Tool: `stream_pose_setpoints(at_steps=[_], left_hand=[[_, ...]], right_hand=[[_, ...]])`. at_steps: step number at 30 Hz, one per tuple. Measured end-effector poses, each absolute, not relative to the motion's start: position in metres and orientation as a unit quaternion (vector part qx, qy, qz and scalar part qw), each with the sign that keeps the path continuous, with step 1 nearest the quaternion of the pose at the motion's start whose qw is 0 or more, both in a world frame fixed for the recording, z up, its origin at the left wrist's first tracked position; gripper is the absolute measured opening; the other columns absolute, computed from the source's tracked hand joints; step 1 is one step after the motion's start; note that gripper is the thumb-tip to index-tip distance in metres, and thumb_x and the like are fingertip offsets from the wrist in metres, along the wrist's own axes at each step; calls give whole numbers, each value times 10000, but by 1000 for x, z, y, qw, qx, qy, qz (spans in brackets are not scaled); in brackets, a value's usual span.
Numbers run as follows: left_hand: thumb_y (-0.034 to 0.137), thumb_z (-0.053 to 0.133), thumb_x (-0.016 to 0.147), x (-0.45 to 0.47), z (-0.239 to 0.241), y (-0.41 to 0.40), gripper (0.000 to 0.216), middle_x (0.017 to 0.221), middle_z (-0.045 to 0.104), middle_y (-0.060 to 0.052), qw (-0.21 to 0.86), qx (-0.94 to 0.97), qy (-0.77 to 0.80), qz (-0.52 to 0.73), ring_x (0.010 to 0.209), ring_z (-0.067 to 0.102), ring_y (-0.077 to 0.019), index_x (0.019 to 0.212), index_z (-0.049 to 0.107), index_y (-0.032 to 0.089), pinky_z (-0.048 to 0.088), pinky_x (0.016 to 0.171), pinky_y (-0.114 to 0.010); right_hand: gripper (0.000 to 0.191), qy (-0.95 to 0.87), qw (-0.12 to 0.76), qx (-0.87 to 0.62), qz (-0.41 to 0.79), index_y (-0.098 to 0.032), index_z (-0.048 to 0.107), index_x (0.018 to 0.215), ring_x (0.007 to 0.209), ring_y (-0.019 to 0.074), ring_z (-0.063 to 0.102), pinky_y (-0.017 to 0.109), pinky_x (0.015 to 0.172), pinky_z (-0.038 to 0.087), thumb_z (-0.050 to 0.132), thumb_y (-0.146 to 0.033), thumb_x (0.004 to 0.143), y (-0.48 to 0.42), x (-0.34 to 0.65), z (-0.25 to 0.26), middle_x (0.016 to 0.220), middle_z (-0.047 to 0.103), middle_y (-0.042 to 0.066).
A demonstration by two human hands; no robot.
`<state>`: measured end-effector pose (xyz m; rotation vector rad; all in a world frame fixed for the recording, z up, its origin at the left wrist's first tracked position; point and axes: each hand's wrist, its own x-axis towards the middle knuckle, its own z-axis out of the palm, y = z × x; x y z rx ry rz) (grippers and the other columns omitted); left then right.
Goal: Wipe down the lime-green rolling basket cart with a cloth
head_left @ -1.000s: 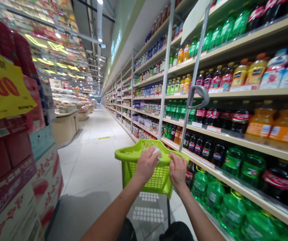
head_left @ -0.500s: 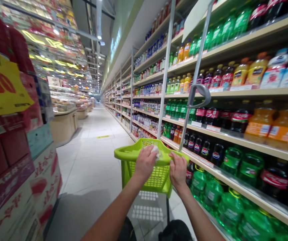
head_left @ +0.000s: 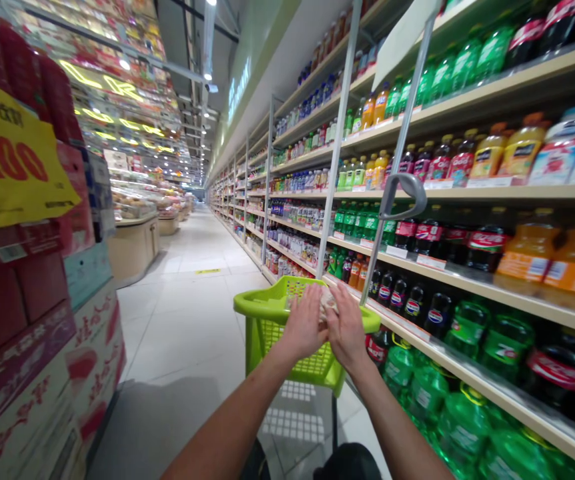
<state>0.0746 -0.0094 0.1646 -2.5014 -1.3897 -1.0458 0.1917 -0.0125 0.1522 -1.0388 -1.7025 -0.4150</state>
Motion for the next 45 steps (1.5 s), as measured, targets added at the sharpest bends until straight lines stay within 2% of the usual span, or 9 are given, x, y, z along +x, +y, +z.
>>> stream_pose_setpoints(at_steps=[4, 10, 17, 25, 33, 41, 45], left_hand=[[353, 580, 645, 30, 160, -9, 757, 1371, 332, -153, 67, -813, -512, -269, 1276, 265, -289, 1303, 281, 129, 140, 1029, -570], [361, 544, 724, 13, 150, -9, 564, 1344, 398, -82, 121, -789, -531, -285, 1260, 312, -239, 1242, 385, 209, 174, 1037, -530], [291, 450, 804, 18, 149, -11, 397, 1300, 460, -57, 128, -758, -547, -332, 1227, 367, -223, 1193, 448, 213, 196, 1031, -518], [291, 447, 805, 14, 143, -9, 383, 1272, 489, -71, 152, -744, -543, -358, 1209, 390, -230, 1178, 467, 208, 193, 1025, -519], [289, 452, 801, 15, 145, -14, 374, 1277, 486, -55, 143, -743, -541, -367, 1212, 385, -225, 1170, 469, 233, 185, 1029, -513], [298, 447, 803, 18, 142, -6, 375, 1287, 475, -53, 136, -744, -542, -367, 1217, 377, -226, 1169, 467, 216, 168, 1037, -504], [309, 447, 808, 17, 141, 1, 374, 1288, 475, -45, 129, -746, -537, -372, 1225, 365, -220, 1170, 464, 218, 161, 1041, -494]], right_hand=[[362, -775, 438, -430, -147, -172, 540, 1119, 1160, 282, 400, 489, 938, 348, 485, -267, 774, -9, 160, 159, 1222, 494, 131], [373, -801, 427, -386, -162, -169, 579, 1035, 1174, 214, 396, 427, 976, 355, 421, -61, 715, 1, 194, 147, 1223, 502, 97], [293, -696, 486, -503, -161, -175, 616, 907, 1030, 228, 523, 467, 920, 391, 383, -119, 738, 20, 281, 144, 1011, 619, 97], [409, -788, 477, -360, -150, -188, 548, 1082, 1196, 187, 380, 419, 995, 340, 391, -49, 731, 2, 210, 133, 1221, 507, 79], [343, -685, 503, -490, -194, -157, 588, 976, 1093, 224, 465, 480, 943, 364, 375, -77, 719, 20, 261, 139, 1084, 575, 108], [399, -805, 457, -343, -158, -160, 545, 1091, 1214, 183, 359, 403, 1008, 332, 356, -53, 756, 9, 174, 145, 1229, 495, 101], [397, -773, 452, -410, -173, -182, 560, 1060, 1176, 203, 401, 447, 990, 339, 374, -59, 731, 25, 217, 146, 1190, 519, 88]])
